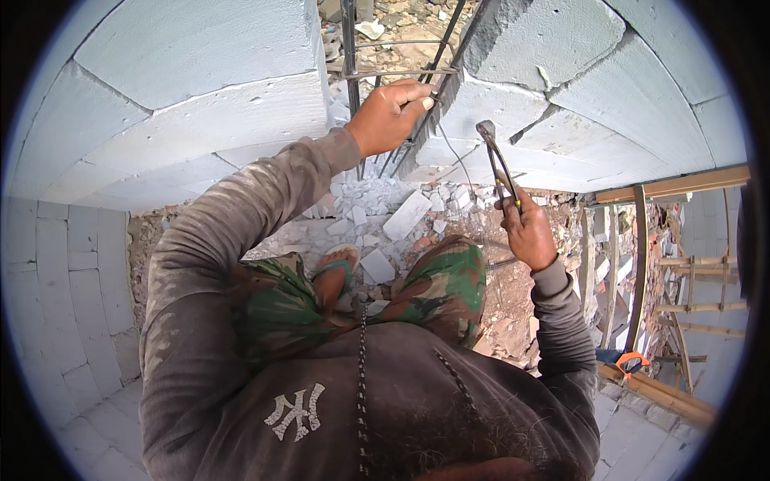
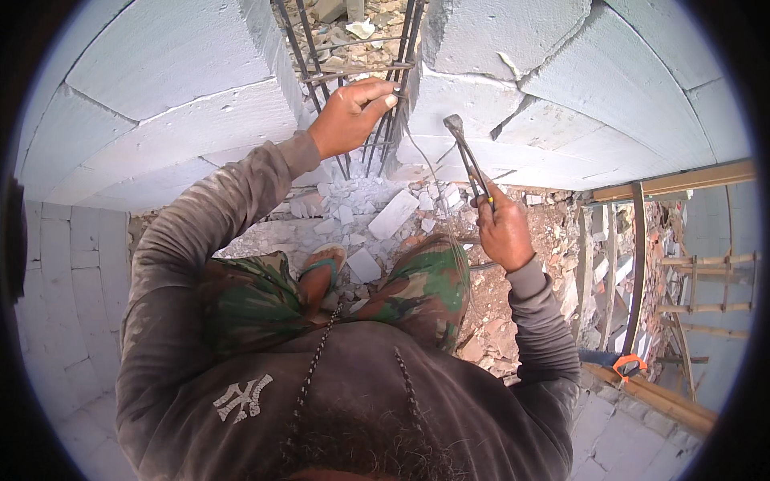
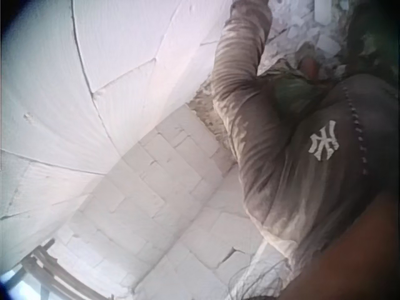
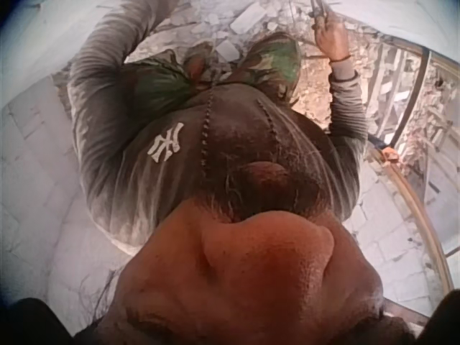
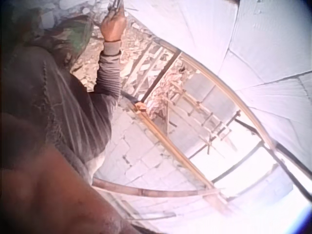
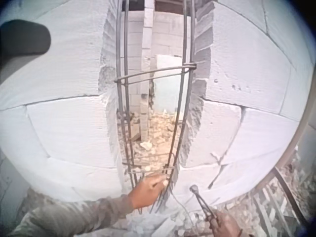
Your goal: The person uses wire and a pair of pliers to secure metal rebar rods together inside a wall frame.
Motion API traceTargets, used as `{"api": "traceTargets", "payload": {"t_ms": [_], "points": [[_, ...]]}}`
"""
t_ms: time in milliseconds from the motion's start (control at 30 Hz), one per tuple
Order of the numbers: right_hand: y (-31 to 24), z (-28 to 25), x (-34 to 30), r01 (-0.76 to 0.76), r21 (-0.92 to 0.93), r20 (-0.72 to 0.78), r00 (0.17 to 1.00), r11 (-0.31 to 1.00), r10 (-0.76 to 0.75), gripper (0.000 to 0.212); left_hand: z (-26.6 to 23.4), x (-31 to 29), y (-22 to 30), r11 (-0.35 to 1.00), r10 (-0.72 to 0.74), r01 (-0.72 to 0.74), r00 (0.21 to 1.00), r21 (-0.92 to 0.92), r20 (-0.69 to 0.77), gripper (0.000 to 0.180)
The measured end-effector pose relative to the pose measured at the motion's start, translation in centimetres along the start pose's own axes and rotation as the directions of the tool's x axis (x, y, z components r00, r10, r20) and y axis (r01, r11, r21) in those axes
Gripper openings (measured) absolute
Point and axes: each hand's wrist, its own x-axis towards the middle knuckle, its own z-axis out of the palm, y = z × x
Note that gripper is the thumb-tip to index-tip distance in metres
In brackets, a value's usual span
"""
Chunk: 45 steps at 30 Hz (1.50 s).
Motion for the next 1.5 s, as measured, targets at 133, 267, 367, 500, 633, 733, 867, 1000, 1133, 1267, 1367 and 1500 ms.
{"api": "traceTargets", "payload": {"t_ms": [133, 267, 367, 500, 633, 733, 867, 1000, 1133, 1267, 1367, 1500], "points": [[-2.4, 2.1, 1.6, 0.100, -0.038, 0.102, 0.990, 0.994, -0.095, 0.043, -0.1, 0.1, -0.2, 1.000, -0.007, 0.007, 1.000, 0.006, 0.006, 0.029], [-4.1, 3.1, 1.7, 0.146, -0.048, 0.087, 0.986, 0.988, -0.141, 0.044, 0.0, 0.2, -0.7, 1.000, 0.024, -0.024, 1.000, -0.003, -0.003, 0.030], [-5.1, 3.0, 1.9, 0.127, -0.034, 0.090, 0.988, 0.991, -0.123, 0.047, 0.1, 0.2, -0.9, 0.999, 0.037, -0.037, 0.999, -0.005, -0.004, 0.029], [-5.8, 2.6, 2.4, 0.120, -0.075, 0.079, 0.990, 0.990, -0.114, 0.047, 0.2, 0.1, -1.0, 0.999, 0.042, -0.043, 0.999, -0.026, -0.016, 0.029], [-5.9, 2.5, 2.6, 0.238, -0.217, 0.000, 0.970, 0.947, -0.244, 0.047, 0.2, 0.1, -1.0, 0.996, 0.091, -0.091, 0.995, 0.005, -0.039, 0.026], [-5.8, 2.3, 2.7, 0.198, -0.337, -0.021, 0.976, 0.920, -0.218, 0.045, 0.2, 0.0, -0.9, 0.995, 0.095, -0.094, 0.994, 0.017, -0.044, 0.026], [-5.4, 1.7, 3.3, 0.268, -0.526, -0.051, 0.937, 0.807, -0.345, 0.039, 0.1, 0.0, -1.0, 0.999, 0.051, -0.051, 0.999, 0.001, -0.014, 0.029], [-5.6, 1.2, 3.8, 0.327, -0.643, -0.085, 0.868, 0.692, -0.489, 0.029, 0.2, 0.1, -1.1, 0.996, 0.084, -0.084, 0.996, 0.021, -0.023, 0.028], [-6.4, 0.4, 4.2, 0.165, -0.497, -0.011, 0.981, 0.852, -0.196, 0.038, 0.3, 0.1, -1.4, 0.996, 0.090, -0.090, 0.996, 0.021, -0.028, 0.027], [-6.2, 0.1, 4.7, -0.090, -0.126, 0.302, 0.945, 0.988, 0.125, 0.043, 0.3, 0.2, -1.7, 0.992, 0.128, -0.128, 0.991, 0.011, -0.032, 0.027], [-5.2, 1.6, 4.2, -0.566, 0.538, 0.714, 0.700, 0.624, 0.020, 0.042, 0.0, 0.3, -1.8, 0.989, 0.149, -0.148, 0.989, 0.018, -0.023, 0.027], [-4.5, 4.9, 3.1, -0.762, 0.648, 0.692, 0.585, 0.004, -0.423, 0.039, 0.0, 0.4, -1.9, 0.987, 0.157, -0.157, 0.987, 0.022, -0.026, 0.026]]}}
